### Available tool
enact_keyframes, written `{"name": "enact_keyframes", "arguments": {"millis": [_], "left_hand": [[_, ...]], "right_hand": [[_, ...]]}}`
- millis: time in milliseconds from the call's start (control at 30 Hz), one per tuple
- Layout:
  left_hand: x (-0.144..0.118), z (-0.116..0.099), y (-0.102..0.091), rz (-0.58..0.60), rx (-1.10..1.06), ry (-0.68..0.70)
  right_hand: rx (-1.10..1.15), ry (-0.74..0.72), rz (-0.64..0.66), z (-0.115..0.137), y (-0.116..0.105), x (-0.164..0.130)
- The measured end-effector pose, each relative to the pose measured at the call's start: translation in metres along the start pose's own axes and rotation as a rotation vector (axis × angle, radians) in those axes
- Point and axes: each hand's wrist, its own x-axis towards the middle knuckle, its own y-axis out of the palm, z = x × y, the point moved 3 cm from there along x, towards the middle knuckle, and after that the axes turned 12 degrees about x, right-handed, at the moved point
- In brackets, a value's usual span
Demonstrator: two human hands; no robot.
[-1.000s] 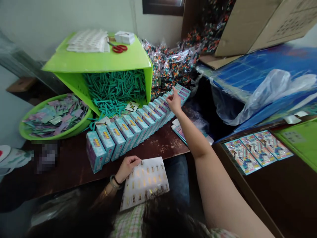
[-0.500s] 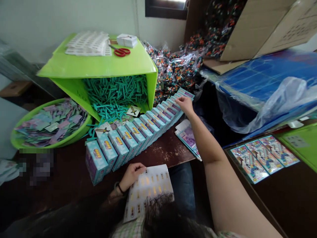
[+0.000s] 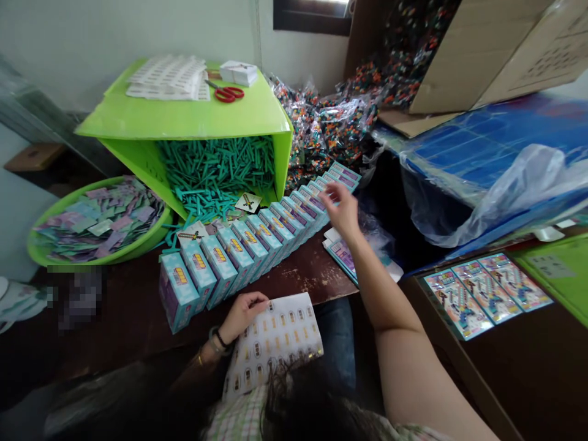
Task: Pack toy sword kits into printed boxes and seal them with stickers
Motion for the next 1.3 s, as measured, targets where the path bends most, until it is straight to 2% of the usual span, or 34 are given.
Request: {"name": "enact_keyframes", "arguments": {"millis": [67, 100, 133, 167, 233, 300, 400, 500, 667, 767, 833, 933, 1000, 1100, 1167, 1300], "left_hand": [[0.002, -0.009, 0.0, -0.022, 0.03, 0.058], [0.002, -0.014, 0.0, -0.04, 0.058, 0.095], [0.003, -0.02, 0.0, -0.061, 0.089, 0.134], [0.004, -0.024, -0.001, -0.082, 0.127, 0.173], [0.006, -0.028, -0.002, -0.129, 0.201, 0.225], [0.006, -0.028, -0.001, -0.13, 0.254, 0.243], [0.005, -0.023, 0.005, -0.064, 0.239, 0.213], [0.004, -0.018, 0.011, -0.03, 0.161, 0.122], [0.005, -0.016, 0.014, -0.031, 0.089, 0.046], [0.004, -0.018, 0.014, -0.046, 0.085, 0.023], [0.003, -0.022, 0.016, -0.047, 0.084, 0.031], [0.002, -0.029, 0.019, -0.041, 0.087, 0.063], [0.001, -0.03, 0.019, -0.038, 0.095, 0.068], [0.0, -0.027, 0.016, -0.041, 0.096, 0.05], [0.0, -0.023, 0.015, -0.047, 0.098, 0.039], [-0.002, -0.026, 0.02, -0.085, 0.176, 0.139]], "right_hand": [[0.195, -0.043, 0.46, 0.032, 0.026, -0.064], [0.253, -0.031, 0.633, 0.044, 0.036, -0.096], [0.295, 0.01, 0.741, 0.054, 0.043, -0.124], [0.32, 0.066, 0.794, 0.059, 0.047, -0.145], [0.342, 0.202, 0.761, 0.058, 0.045, -0.168], [0.357, 0.304, 0.69, 0.048, 0.037, -0.176], [0.392, 0.325, 0.65, 0.031, 0.028, -0.18], [0.337, 0.156, 0.607, 0.028, 0.022, -0.186], [0.08, -0.313, 0.527, 0.05, 0.008, -0.202], [0.075, -0.46, 0.615, 0.065, 0.002, -0.213], [0.063, -0.421, 0.617, 0.064, 0.004, -0.213], [-0.033, -0.298, 0.471, 0.047, 0.012, -0.205], [-0.071, -0.304, 0.426, 0.038, 0.017, -0.202], [-0.067, -0.411, 0.452, 0.04, 0.015, -0.208], [0.016, -0.423, 0.502, 0.047, 0.01, -0.213], [0.227, -0.218, 0.511, 0.05, 0.011, -0.209]]}}
